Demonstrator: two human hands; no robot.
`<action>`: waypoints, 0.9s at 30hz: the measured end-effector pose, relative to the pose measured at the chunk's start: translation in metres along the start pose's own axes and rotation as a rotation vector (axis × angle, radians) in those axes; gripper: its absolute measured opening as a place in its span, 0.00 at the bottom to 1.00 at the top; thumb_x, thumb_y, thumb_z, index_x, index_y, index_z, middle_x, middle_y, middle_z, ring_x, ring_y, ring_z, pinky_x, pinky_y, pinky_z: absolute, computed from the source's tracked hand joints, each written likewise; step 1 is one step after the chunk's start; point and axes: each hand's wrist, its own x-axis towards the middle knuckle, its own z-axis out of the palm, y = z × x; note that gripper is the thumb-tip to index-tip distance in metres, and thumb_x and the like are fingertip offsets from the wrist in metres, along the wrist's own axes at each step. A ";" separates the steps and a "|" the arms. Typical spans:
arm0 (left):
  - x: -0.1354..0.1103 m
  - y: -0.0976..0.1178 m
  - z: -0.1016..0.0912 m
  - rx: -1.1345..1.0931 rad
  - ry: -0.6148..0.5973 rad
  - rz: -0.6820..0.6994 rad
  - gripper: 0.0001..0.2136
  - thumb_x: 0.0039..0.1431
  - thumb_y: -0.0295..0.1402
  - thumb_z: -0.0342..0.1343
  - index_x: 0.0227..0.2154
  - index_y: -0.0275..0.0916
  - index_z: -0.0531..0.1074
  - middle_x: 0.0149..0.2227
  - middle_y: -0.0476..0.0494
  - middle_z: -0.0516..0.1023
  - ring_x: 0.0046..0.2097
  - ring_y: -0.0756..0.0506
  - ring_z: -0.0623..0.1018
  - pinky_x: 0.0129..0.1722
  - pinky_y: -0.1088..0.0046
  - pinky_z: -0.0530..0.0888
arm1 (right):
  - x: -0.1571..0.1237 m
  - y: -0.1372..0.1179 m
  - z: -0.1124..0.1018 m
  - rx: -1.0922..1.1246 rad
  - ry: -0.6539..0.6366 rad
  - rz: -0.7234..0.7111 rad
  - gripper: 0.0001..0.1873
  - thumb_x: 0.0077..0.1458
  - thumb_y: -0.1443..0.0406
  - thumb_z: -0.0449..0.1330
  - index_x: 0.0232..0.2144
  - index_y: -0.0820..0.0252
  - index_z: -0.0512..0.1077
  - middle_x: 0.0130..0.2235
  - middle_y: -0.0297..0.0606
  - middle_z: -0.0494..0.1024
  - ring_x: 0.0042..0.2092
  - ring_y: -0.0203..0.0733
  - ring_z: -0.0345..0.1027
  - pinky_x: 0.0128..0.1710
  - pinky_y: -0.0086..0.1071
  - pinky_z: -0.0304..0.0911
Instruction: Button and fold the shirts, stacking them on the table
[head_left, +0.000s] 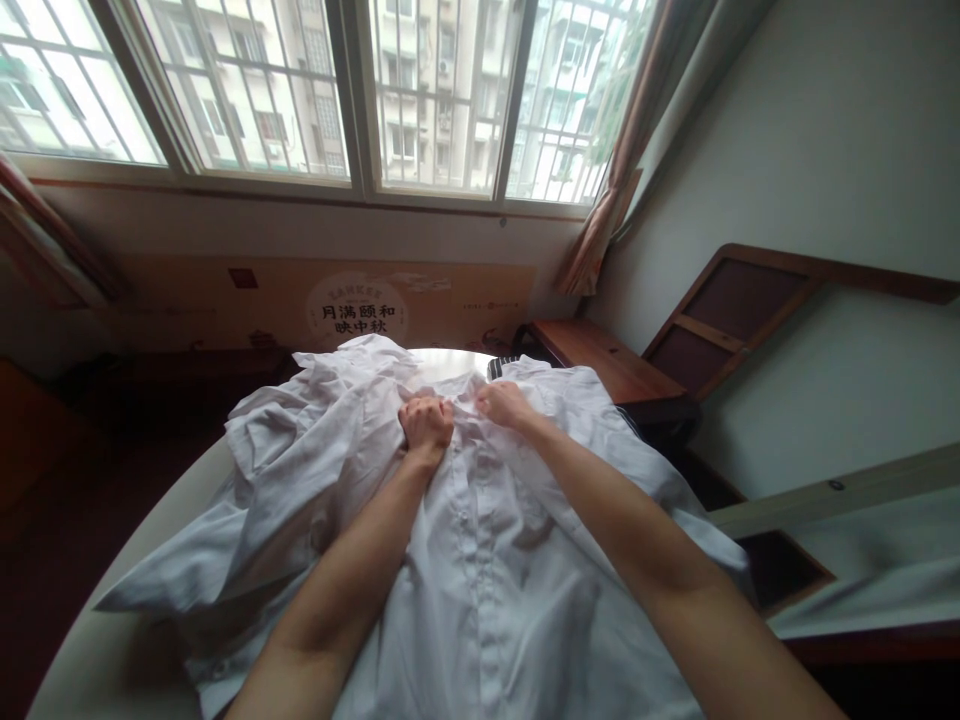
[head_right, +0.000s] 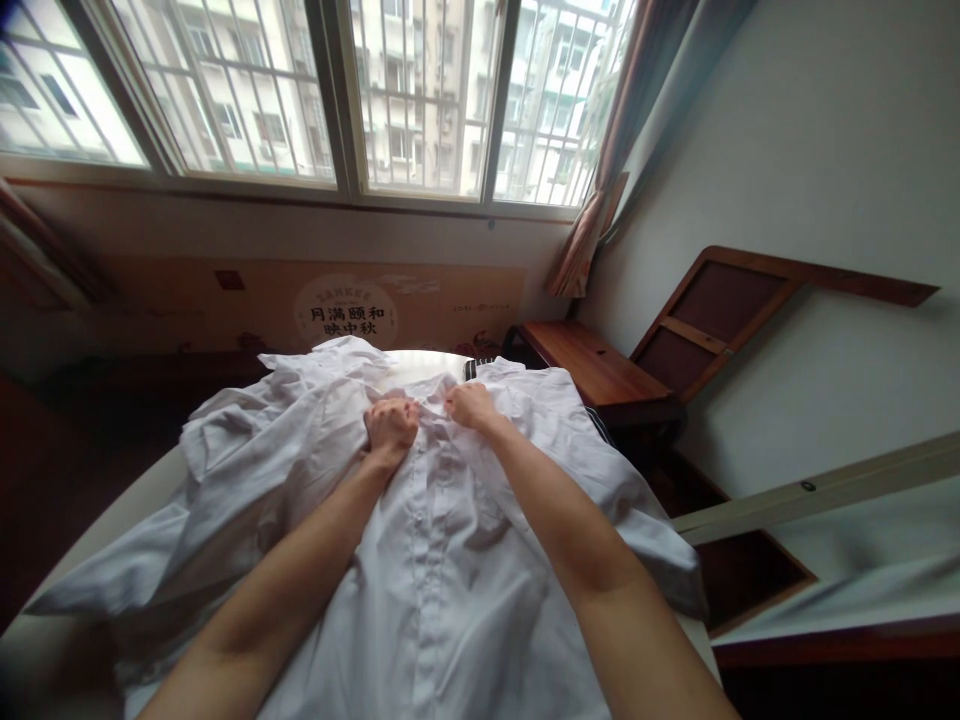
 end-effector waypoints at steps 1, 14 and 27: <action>0.002 -0.001 0.000 0.051 -0.024 -0.015 0.19 0.62 0.40 0.42 0.33 0.35 0.76 0.38 0.36 0.78 0.46 0.38 0.73 0.49 0.59 0.62 | 0.001 0.003 0.001 -0.027 -0.032 0.033 0.07 0.49 0.68 0.58 0.28 0.58 0.77 0.38 0.42 0.80 0.46 0.46 0.70 0.50 0.33 0.57; 0.079 -0.019 -0.025 0.145 -0.357 -0.042 0.22 0.49 0.47 0.58 0.40 0.33 0.71 0.43 0.28 0.77 0.48 0.33 0.74 0.47 0.59 0.65 | 0.048 0.022 0.000 0.464 0.002 0.235 0.16 0.32 0.70 0.70 0.30 0.66 0.74 0.30 0.39 0.77 0.34 0.46 0.71 0.35 0.34 0.66; 0.125 -0.019 -0.062 -0.523 -0.155 0.161 0.13 0.50 0.36 0.60 0.38 0.37 0.70 0.34 0.43 0.77 0.36 0.45 0.75 0.40 0.70 0.70 | 0.039 0.034 -0.052 0.690 0.308 0.149 0.11 0.53 0.61 0.57 0.35 0.64 0.70 0.35 0.42 0.77 0.36 0.43 0.70 0.37 0.33 0.62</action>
